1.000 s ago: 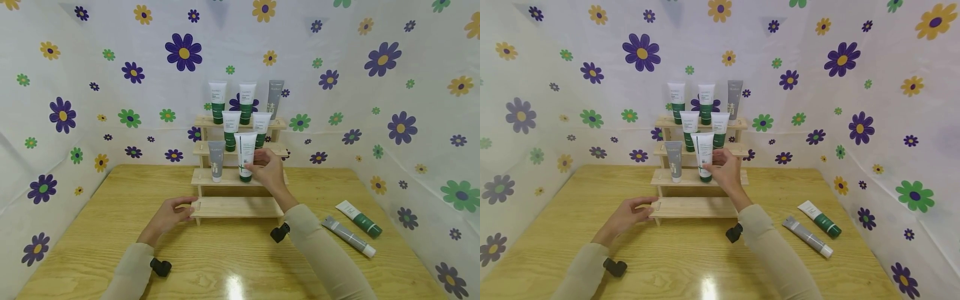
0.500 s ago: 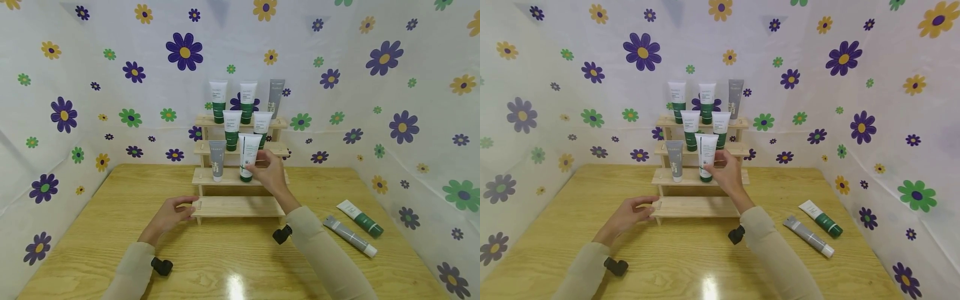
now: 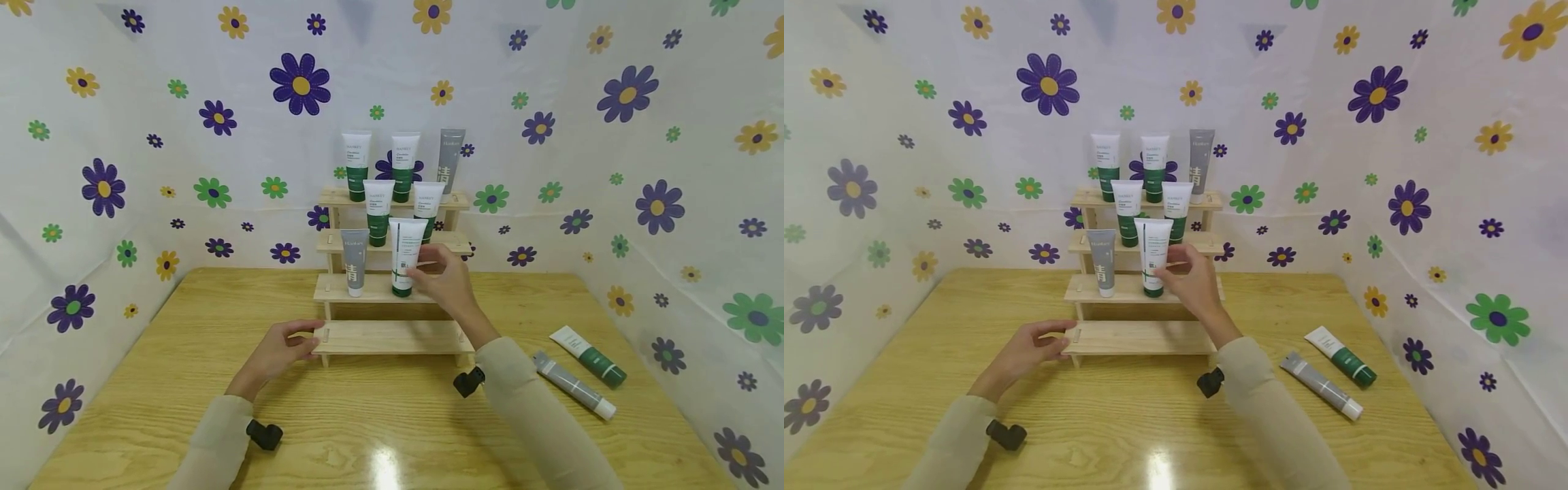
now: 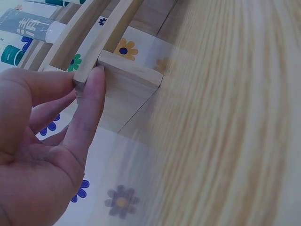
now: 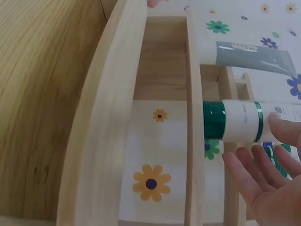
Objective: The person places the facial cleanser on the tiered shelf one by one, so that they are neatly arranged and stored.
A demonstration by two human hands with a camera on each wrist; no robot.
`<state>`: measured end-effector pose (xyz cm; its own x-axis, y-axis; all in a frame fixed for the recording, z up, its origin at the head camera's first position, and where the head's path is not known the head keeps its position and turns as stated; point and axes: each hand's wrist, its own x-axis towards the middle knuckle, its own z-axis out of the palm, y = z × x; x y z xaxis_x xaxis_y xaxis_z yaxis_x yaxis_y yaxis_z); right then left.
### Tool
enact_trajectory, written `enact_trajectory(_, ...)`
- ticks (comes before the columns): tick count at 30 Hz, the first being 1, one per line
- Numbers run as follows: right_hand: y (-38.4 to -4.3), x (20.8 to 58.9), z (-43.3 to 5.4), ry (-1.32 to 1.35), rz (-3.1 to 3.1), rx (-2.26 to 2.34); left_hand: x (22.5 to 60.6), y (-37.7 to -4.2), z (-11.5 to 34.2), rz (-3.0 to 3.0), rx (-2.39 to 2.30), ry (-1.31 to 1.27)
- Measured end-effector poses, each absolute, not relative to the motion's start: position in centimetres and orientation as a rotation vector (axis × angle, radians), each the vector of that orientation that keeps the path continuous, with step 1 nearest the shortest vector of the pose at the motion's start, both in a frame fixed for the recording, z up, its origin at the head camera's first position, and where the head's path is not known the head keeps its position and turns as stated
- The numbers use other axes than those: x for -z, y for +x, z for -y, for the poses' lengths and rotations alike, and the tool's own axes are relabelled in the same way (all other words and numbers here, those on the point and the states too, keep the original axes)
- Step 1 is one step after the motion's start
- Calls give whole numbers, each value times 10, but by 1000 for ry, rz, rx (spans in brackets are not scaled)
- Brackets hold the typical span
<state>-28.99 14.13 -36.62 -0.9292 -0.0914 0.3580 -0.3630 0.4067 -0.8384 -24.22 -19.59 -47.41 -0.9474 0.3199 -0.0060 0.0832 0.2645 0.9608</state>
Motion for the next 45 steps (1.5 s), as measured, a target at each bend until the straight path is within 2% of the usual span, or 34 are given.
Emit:
enact_trajectory(12,-275,353,-210,492,2607,-1322,477,-242,195,-2327,-1756,357)
enact_trajectory(19,-264,353,-246,451,2759,-1260,475,-242,197,-2313,-1773,372)
enact_trajectory(45,-245,361,-311,481,3096,-981,473,-239,197,-2298,-1786,407)
